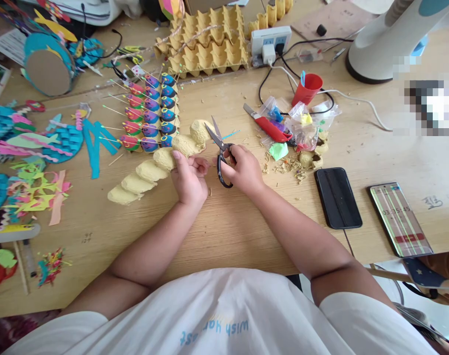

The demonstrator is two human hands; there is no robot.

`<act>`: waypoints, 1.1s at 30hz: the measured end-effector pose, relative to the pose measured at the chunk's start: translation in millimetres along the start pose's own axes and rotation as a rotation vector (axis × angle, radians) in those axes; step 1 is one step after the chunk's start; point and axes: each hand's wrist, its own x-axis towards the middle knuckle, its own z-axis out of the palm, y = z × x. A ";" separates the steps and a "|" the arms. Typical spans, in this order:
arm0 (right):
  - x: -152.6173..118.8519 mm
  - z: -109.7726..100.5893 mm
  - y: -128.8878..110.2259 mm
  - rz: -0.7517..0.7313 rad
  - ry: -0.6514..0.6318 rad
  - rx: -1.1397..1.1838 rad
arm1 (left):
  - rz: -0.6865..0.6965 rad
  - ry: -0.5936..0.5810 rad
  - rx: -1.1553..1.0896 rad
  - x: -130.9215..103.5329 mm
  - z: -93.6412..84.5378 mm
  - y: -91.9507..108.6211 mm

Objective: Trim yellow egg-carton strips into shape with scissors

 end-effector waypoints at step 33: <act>-3.8 7.1 9.3 -0.042 0.077 -0.099 | -0.013 -0.071 0.018 0.5 -2.7 -0.7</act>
